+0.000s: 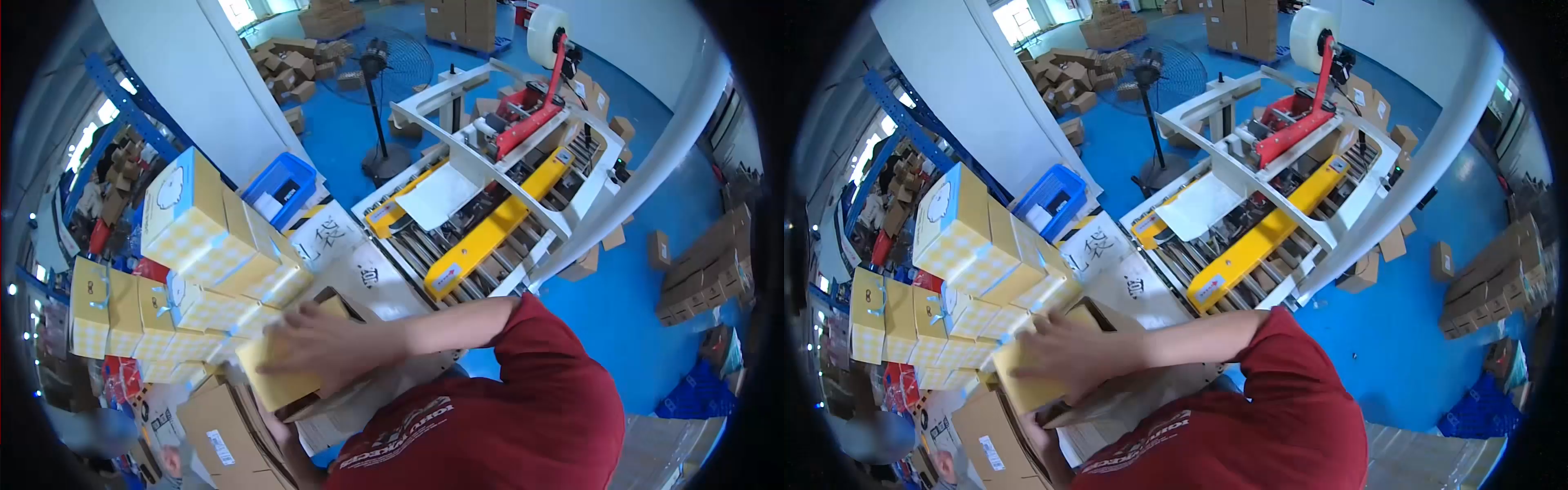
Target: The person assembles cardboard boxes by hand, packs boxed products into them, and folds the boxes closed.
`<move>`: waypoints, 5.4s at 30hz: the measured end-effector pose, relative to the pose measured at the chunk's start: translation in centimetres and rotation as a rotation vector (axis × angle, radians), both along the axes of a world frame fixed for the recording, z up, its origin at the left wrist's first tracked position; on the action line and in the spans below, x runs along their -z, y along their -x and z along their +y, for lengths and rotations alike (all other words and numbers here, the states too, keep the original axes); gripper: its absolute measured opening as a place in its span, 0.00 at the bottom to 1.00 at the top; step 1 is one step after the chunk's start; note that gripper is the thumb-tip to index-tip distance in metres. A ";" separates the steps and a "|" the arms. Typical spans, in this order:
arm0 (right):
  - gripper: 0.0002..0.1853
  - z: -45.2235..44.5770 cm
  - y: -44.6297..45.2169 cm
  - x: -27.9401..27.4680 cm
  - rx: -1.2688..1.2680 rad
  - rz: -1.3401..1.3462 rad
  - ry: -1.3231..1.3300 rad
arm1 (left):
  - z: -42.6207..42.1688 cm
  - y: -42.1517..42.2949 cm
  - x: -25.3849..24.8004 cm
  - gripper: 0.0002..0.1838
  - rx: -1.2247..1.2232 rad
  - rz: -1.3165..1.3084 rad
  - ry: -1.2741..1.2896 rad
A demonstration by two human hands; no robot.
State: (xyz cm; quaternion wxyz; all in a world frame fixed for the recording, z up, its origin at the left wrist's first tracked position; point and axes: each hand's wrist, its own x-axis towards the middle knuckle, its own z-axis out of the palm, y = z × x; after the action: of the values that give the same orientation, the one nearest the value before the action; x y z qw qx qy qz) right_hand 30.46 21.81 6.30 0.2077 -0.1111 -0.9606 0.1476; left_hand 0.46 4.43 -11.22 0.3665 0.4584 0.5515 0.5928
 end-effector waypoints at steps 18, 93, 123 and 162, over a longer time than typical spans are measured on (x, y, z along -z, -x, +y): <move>0.15 8.6 3.8 11.2 -0.215 -0.571 0.513 | 4.2 -3.9 -4.4 0.38 0.213 1.080 0.375; 0.20 -35.4 -39.2 54.7 1.798 0.019 2.032 | 25.3 -23.6 4.4 0.19 0.057 1.041 -0.196; 0.06 -9.6 41.0 24.3 0.225 0.584 1.085 | -36.0 8.0 8.8 0.37 -1.378 0.248 0.392; 0.25 1.7 -6.1 1.8 0.106 -0.072 0.943 | -1.3 1.5 -6.0 0.46 -0.288 1.152 0.253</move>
State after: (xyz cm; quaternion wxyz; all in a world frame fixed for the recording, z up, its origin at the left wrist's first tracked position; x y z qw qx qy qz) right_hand 36.53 23.54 4.53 0.1082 -0.2472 -0.7885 0.5527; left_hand -1.00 3.14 -5.18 -0.0232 0.5791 0.7838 0.2231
